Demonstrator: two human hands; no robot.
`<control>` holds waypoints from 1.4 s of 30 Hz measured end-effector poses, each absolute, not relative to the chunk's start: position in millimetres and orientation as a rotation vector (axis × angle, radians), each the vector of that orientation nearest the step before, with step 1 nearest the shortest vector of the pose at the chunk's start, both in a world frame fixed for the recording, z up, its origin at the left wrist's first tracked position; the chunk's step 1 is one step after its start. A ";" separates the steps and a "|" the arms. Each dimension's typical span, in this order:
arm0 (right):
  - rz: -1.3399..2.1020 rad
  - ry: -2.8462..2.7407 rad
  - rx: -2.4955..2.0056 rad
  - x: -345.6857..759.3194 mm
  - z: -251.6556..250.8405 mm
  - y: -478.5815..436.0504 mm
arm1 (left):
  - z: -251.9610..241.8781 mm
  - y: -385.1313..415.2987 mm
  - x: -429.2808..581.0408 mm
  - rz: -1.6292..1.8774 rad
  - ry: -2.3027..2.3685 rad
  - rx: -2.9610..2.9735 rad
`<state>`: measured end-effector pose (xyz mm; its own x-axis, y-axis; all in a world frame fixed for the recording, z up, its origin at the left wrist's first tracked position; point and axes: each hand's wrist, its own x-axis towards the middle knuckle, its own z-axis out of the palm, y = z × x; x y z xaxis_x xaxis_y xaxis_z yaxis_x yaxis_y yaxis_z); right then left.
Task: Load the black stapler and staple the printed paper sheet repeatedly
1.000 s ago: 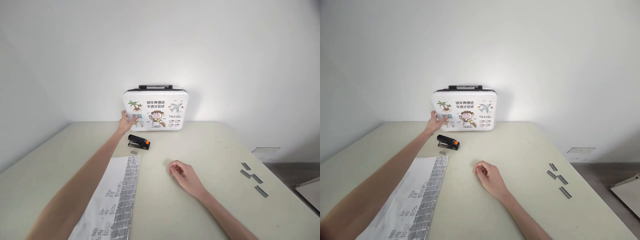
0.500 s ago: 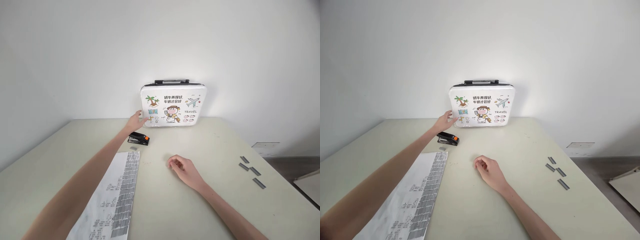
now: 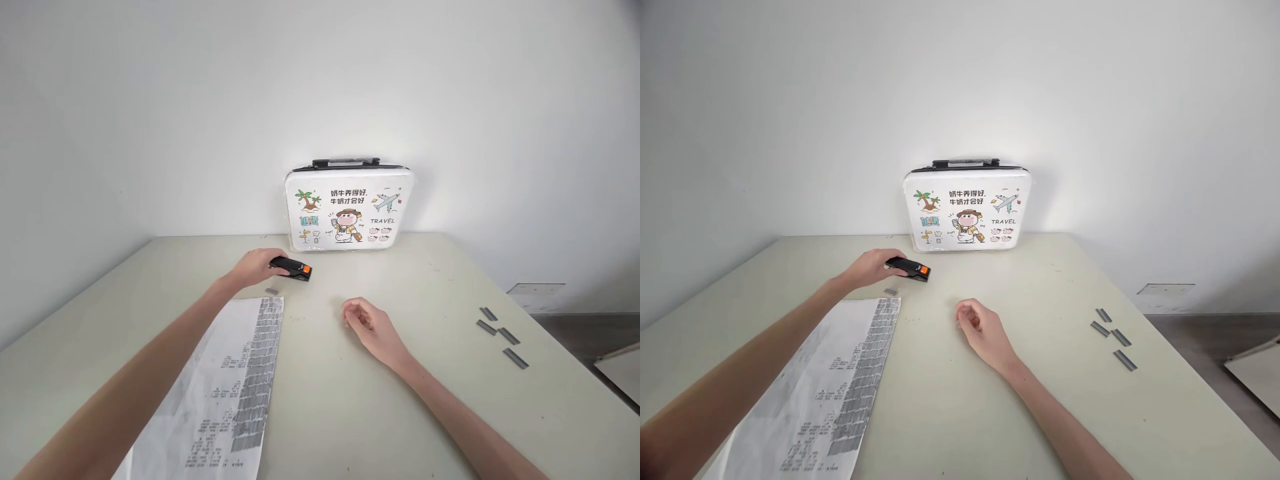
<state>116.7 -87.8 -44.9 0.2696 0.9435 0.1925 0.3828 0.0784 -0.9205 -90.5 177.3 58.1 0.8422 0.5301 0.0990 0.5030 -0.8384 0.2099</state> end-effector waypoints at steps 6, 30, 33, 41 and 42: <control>0.209 -1.397 -1.444 124.1 -42.3 -93.8 | 76.0 92.3 -36.1 0.208 0.492 3.018; 0.339 -1.291 -1.942 221.1 -60.3 -187.3 | -15.1 3.6 -257.9 0.406 1.267 2.727; 0.332 -1.283 -1.962 220.2 -59.1 -187.6 | -24.4 4.8 -273.0 0.269 1.257 2.771; 0.310 -1.270 -1.975 218.4 -57.6 -188.3 | -34.0 -21.5 -228.8 0.256 1.108 2.842; 0.313 -1.267 -1.977 218.2 -57.4 -188.1 | -34.1 -28.0 -218.4 0.256 1.091 2.838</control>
<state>218.2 -188.1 -57.4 0.4787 0.8585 0.1840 0.6738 -0.2249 -0.7039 -218.4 -28.0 -34.1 0.7310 0.6711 0.1233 0.6560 -0.7409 0.1436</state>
